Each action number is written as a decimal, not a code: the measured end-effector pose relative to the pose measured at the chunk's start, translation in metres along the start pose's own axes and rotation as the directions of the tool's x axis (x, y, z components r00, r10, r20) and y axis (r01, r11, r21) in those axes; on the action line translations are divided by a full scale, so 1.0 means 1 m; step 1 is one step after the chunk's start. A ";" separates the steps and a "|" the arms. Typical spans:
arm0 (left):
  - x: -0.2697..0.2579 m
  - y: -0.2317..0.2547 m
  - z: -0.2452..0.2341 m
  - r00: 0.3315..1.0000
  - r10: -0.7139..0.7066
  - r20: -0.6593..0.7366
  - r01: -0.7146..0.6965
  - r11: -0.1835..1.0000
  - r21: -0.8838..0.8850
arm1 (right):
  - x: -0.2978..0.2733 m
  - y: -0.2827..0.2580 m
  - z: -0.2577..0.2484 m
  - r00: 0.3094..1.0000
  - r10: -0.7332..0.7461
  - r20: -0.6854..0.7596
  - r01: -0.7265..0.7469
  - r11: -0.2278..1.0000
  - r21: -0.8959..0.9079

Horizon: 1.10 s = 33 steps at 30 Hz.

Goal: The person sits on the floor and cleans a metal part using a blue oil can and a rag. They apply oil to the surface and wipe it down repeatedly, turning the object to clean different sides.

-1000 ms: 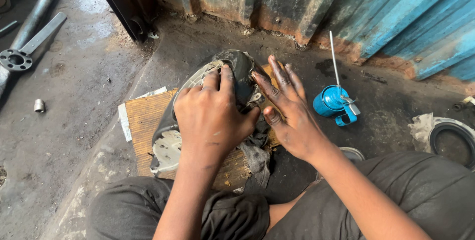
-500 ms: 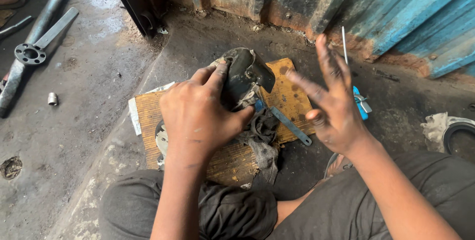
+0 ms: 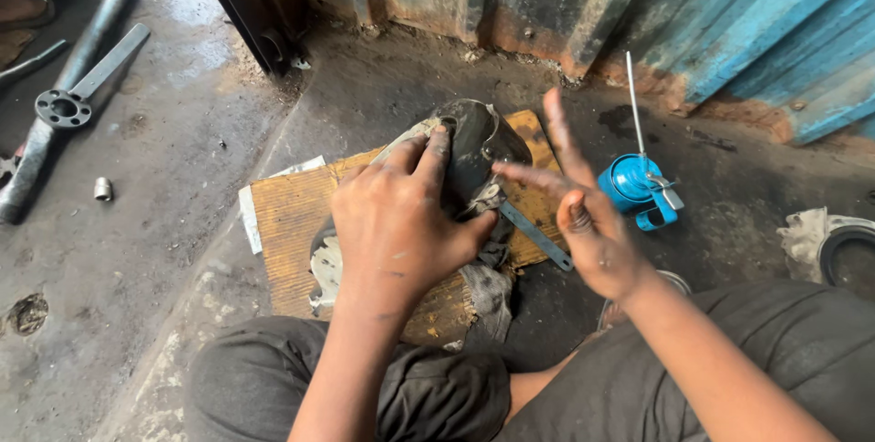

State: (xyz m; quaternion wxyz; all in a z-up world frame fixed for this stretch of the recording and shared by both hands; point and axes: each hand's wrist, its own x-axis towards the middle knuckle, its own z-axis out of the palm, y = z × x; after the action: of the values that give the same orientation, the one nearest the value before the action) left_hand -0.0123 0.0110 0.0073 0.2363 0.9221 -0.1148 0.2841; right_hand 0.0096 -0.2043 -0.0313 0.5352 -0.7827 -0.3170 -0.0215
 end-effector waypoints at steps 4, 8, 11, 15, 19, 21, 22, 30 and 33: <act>-0.002 0.004 0.009 0.998 -0.011 0.067 0.013 1.000 -0.022 | -0.002 0.004 0.001 0.997 -0.078 0.018 0.080 0.952 -0.297; -0.001 0.005 0.005 1.000 0.014 0.025 -0.013 0.999 -0.039 | -0.005 -0.005 -0.003 0.995 -0.095 -0.007 0.086 0.928 -0.362; -0.002 0.002 0.000 1.000 0.000 -0.020 -0.001 0.999 -0.038 | -0.011 -0.007 -0.017 0.990 0.035 -0.136 -0.025 0.997 0.072; -0.004 -0.007 -0.010 0.997 -0.025 -0.077 0.024 1.000 -0.021 | -0.018 0.013 -0.044 0.934 0.245 -0.262 -0.170 0.946 0.277; -0.009 -0.016 -0.019 0.967 -0.072 -0.243 0.041 0.991 -0.131 | -0.019 0.057 -0.037 0.952 0.275 -0.132 -0.295 0.941 -0.165; -0.014 -0.022 -0.022 0.952 -0.109 -0.286 0.083 0.991 -0.105 | -0.028 0.073 -0.015 0.636 0.768 0.077 -0.668 0.598 -0.443; -0.014 -0.026 -0.023 0.945 -0.133 -0.298 0.112 0.990 -0.088 | -0.033 0.081 0.004 0.641 0.762 0.089 -0.601 0.571 -0.559; -0.003 -0.040 -0.018 0.921 -0.347 -0.175 0.367 0.926 0.092 | -0.051 0.110 0.084 0.626 0.772 0.108 -0.390 0.430 -0.814; -0.007 -0.042 -0.029 0.959 -0.282 -0.029 0.281 0.959 -0.044 | -0.045 0.116 0.074 0.740 0.672 -0.005 -0.438 0.477 -0.762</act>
State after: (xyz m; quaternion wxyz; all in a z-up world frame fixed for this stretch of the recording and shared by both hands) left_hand -0.0169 0.0623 0.0089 0.2943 0.9191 0.0161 0.2615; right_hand 0.0114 -0.1883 -0.1752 0.1057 -0.9795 -0.0830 0.1497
